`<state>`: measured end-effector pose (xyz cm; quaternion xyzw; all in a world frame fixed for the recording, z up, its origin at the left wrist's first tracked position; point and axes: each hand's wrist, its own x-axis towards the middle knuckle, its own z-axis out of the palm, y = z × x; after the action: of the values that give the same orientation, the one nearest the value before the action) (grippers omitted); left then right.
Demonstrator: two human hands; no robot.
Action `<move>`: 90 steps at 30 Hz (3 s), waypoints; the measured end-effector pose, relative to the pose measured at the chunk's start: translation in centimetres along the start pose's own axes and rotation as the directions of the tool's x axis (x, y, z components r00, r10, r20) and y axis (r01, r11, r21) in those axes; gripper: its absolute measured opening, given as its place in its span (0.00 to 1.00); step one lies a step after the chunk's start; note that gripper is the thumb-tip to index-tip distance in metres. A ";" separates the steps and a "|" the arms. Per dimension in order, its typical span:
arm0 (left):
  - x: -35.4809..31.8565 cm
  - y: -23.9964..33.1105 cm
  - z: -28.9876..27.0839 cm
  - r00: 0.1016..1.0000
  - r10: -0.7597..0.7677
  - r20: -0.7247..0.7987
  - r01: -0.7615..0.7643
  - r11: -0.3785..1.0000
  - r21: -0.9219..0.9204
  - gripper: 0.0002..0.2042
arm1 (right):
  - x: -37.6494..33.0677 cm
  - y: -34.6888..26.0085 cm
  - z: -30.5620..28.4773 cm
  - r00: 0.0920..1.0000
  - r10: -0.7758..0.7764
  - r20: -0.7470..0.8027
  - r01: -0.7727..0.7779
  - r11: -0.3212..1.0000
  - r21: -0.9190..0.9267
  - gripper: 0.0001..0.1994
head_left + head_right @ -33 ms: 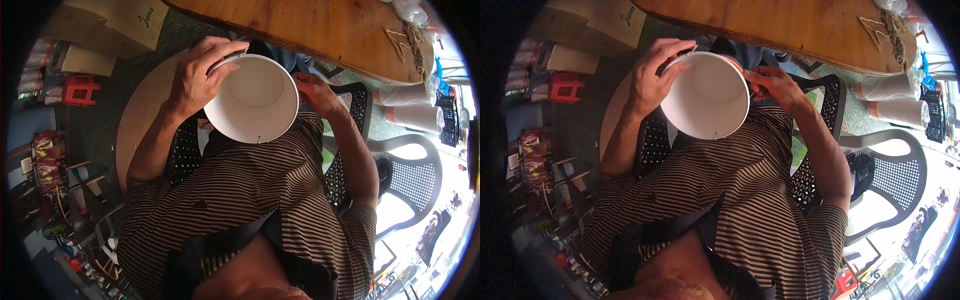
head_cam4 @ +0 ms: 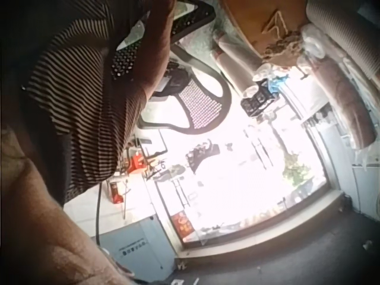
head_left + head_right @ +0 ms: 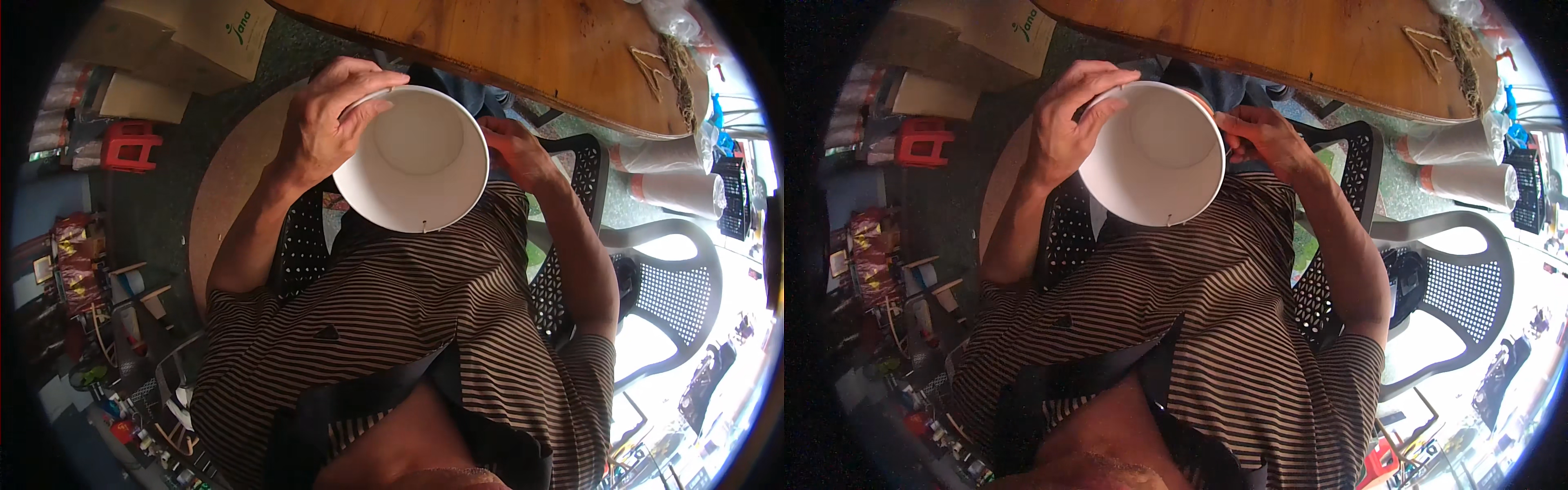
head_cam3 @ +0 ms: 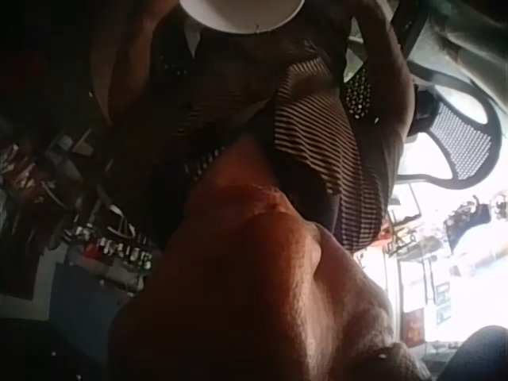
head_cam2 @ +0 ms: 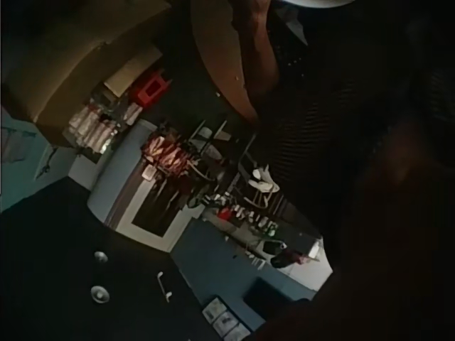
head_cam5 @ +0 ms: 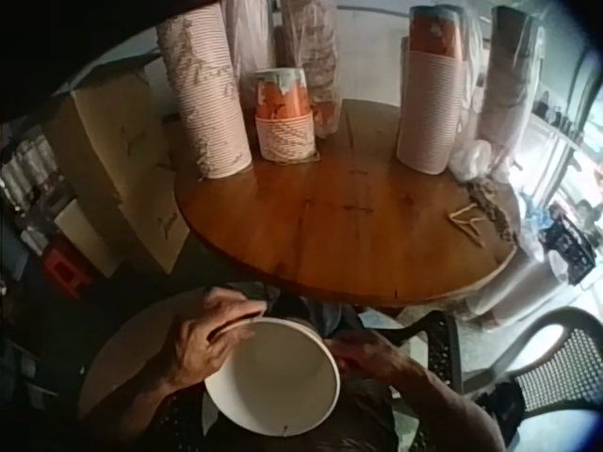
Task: Attaching plastic handles to pre-punched holes in paper buckets.
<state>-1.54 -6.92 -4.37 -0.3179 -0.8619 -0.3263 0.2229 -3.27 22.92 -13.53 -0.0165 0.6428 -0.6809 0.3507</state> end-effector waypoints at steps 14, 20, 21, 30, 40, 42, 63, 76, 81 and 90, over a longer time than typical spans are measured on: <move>-1.3 -5.1 -0.5 0.741 -0.639 0.204 0.627 0.550 -0.552 0.15 | -1.8 -1.9 3.6 0.966 -0.253 -0.043 0.246 0.867 0.434 0.07; -1.7 -6.0 -0.6 0.665 -0.680 0.307 0.657 0.338 -0.675 0.15 | -3.0 -3.8 4.5 0.979 -0.190 -0.075 0.204 0.881 0.428 0.14; -1.4 -5.4 -0.4 0.693 -0.693 0.200 0.633 0.450 -0.630 0.14 | -3.1 -3.9 4.6 0.978 -0.193 -0.077 0.207 0.882 0.424 0.14; 0.5 0.2 -2.9 0.932 -0.281 -0.231 0.216 0.938 -0.271 0.10 | -2.0 -2.8 4.1 0.926 -0.250 -0.284 0.269 0.963 0.030 0.23; 2.9 1.5 -4.3 0.930 0.045 -0.364 -0.111 0.981 -0.162 0.10 | -4.7 -7.1 2.6 0.835 -0.508 -0.211 0.462 0.856 -0.230 0.19; 4.2 0.3 -3.3 0.922 -0.041 -0.386 -0.092 0.943 -0.321 0.10 | -4.8 -8.0 2.1 0.781 -0.573 -0.249 0.528 0.818 -0.228 0.18; 12.2 -12.7 5.6 0.880 -0.474 -0.043 0.286 0.599 -0.748 0.20 | 1.9 -25.4 -8.9 0.232 -0.947 -0.221 0.256 0.279 -0.925 0.12; 18.1 -17.4 6.6 0.884 -0.450 -0.129 0.276 0.722 -0.634 0.25 | 5.3 -25.3 -10.1 0.332 -0.922 0.199 0.222 -0.128 -0.967 0.11; 21.2 -18.3 6.8 0.795 -0.604 0.060 0.517 0.622 -0.589 0.26 | 5.6 -25.8 -11.6 0.341 -0.900 0.273 0.228 -0.203 -0.952 0.11; 24.1 -17.9 9.6 0.824 -0.342 0.451 0.474 -0.019 -0.880 0.32 | 6.6 -25.0 -14.8 0.293 -0.956 -0.034 0.366 0.144 -0.919 0.07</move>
<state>-32.47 -0.95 -4.21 -0.1322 -0.4935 -0.8383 -0.1905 -26.66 30.56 3.30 -0.2468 0.8417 -0.3577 -0.3206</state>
